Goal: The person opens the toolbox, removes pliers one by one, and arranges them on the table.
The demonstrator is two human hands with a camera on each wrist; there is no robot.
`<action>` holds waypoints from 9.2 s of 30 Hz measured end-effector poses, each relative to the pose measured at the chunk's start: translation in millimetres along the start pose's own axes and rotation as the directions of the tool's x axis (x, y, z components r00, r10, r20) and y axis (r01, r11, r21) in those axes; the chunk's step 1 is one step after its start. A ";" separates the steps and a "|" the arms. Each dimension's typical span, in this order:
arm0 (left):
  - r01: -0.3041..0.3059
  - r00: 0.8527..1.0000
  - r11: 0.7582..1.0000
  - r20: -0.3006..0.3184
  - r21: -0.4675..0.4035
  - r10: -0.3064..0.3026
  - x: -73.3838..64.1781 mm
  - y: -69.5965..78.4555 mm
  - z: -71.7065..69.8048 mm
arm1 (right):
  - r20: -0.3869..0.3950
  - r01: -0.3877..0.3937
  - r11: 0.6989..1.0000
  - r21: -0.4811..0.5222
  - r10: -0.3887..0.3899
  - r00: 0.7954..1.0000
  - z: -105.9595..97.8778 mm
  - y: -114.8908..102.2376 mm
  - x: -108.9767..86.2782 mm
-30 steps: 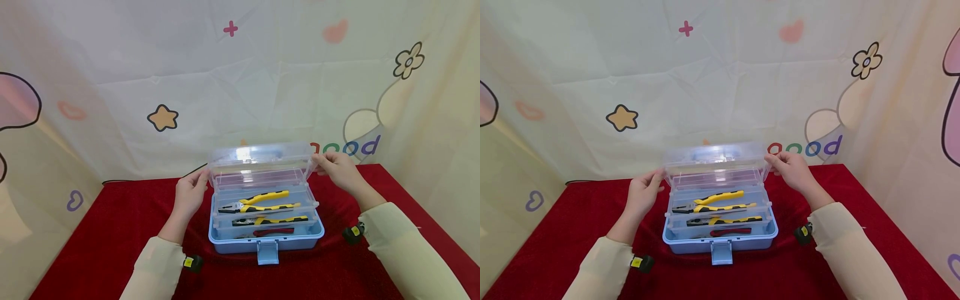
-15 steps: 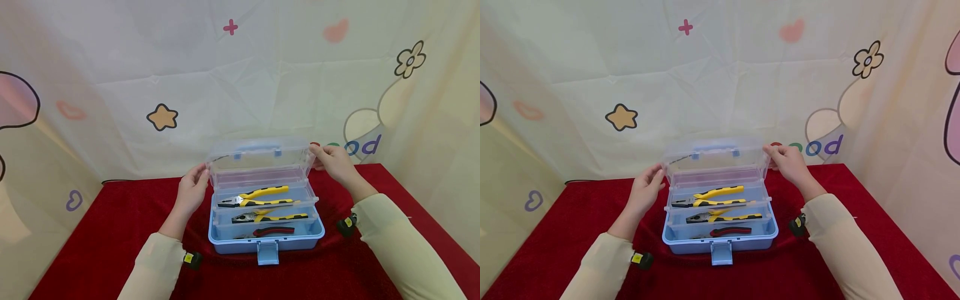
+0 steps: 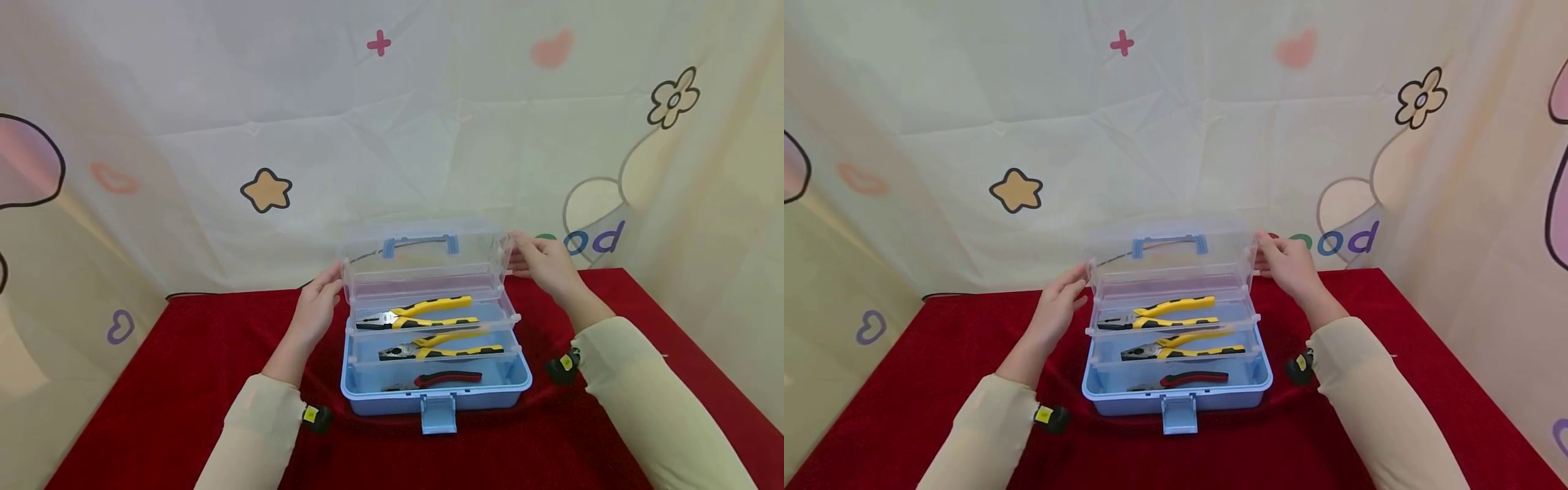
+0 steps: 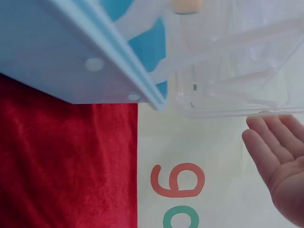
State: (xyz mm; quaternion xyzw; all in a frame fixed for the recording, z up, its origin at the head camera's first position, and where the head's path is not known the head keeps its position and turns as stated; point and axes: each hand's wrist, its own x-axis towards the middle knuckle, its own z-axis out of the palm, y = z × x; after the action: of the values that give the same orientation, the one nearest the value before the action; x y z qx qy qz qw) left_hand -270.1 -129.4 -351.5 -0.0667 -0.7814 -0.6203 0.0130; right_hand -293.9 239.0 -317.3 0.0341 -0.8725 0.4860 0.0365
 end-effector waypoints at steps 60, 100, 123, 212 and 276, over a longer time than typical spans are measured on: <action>0.135 0.984 0.991 0.116 -0.023 -0.132 10.0 -42.7 6.2 | 0.194 -0.046 0.995 0.089 0.028 0.981 28.4 40.5 -5.9; 0.240 0.967 0.962 0.125 -0.132 -0.224 17.2 -51.2 15.0 | 0.254 -0.094 0.969 0.227 0.035 0.967 42.8 51.3 1.9; 0.296 0.944 0.941 0.200 -0.165 -0.262 15.3 -67.2 12.0 | 0.311 -0.169 0.957 0.235 0.090 0.946 58.7 63.5 1.1; 0.087 0.993 0.996 0.085 -0.008 -0.086 -39.7 -73.4 8.6 | 0.168 -0.033 0.965 -0.259 0.079 0.983 48.2 -46.2 23.6; 0.128 0.988 0.990 0.097 -0.056 -0.122 -38.9 -77.8 5.9 | 0.132 -0.246 0.908 -0.340 0.305 0.943 82.7 -68.5 46.9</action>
State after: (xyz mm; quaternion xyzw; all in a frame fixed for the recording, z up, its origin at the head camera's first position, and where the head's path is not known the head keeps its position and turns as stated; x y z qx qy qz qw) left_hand -240.6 -144.3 -432.2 -0.0466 -0.7641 -0.6402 -0.0645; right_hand -336.5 131.5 -298.2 -0.0519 -0.9351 0.3337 -0.1074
